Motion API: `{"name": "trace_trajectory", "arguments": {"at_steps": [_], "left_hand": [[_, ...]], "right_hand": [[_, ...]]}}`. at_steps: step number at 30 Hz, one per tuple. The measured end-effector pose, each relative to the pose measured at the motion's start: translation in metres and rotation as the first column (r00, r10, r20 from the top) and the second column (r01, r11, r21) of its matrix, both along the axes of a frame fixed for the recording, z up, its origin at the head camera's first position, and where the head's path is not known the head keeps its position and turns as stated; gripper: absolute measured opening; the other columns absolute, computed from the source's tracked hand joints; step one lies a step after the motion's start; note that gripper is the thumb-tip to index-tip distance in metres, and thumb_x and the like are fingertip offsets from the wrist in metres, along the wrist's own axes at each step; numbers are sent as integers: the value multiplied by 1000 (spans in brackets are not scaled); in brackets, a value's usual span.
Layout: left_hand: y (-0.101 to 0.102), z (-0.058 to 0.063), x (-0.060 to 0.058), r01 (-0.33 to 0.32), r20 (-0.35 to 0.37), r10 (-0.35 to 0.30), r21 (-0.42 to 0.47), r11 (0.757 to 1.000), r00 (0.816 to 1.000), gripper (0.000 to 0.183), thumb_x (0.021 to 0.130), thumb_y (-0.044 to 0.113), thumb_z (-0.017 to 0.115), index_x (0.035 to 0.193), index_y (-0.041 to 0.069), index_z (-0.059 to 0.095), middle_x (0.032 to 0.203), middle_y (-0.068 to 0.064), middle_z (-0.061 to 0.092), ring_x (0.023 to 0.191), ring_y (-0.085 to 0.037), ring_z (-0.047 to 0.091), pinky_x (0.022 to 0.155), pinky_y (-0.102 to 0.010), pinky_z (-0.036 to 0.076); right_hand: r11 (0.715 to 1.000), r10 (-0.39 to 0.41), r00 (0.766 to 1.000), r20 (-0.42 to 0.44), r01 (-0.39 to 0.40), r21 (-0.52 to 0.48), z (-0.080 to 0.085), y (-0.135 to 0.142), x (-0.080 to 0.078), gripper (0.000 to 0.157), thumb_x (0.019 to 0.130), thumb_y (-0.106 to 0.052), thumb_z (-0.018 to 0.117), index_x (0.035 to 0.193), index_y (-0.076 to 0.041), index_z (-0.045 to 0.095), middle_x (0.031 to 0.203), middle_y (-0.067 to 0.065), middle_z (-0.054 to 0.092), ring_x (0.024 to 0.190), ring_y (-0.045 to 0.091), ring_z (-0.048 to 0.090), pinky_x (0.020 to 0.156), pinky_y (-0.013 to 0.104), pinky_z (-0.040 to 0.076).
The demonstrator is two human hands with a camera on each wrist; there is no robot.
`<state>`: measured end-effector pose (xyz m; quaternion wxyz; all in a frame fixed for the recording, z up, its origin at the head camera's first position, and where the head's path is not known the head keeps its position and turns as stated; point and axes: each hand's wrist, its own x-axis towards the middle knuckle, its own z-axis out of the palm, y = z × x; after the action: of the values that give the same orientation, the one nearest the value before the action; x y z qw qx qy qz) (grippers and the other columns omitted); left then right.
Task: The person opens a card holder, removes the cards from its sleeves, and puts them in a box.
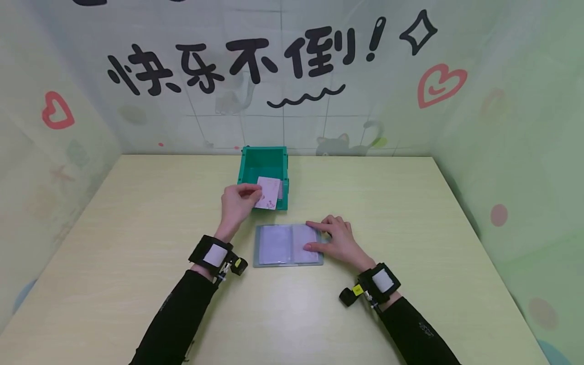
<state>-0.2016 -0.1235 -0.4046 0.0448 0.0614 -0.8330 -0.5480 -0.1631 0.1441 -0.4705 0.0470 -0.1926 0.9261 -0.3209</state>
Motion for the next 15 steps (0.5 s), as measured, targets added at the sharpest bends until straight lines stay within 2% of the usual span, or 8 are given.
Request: {"name": "trace_trajectory", "arguments": {"at_steps": [9, 15], "left_hand": [[12, 0, -10, -27, 40, 28, -21, 999, 999, 27, 100, 8, 60, 125, 3, 69, 131, -17, 64, 99, -28, 60, 74, -22, 47], [19, -7, -16, -14, -9, 13, -100, 995, 1000, 31, 100, 1, 54, 129, -1, 66, 129, -22, 65, 99, -31, 59, 77, -29, 49]], "right_hand": [[1000, -1, 1000, 0, 1, 0, 0, 0, 0, 63, 80, -42, 84, 136, -21, 65, 96, 4, 52, 98, 21, 41, 87, 39, 24], [1000, -2, 1000, 5, 2, 1, -1, 1, 0, 63, 80, -42, 84, 136, -21, 65, 97, 4, 52, 99, 21, 41, 87, 39, 24]]}}
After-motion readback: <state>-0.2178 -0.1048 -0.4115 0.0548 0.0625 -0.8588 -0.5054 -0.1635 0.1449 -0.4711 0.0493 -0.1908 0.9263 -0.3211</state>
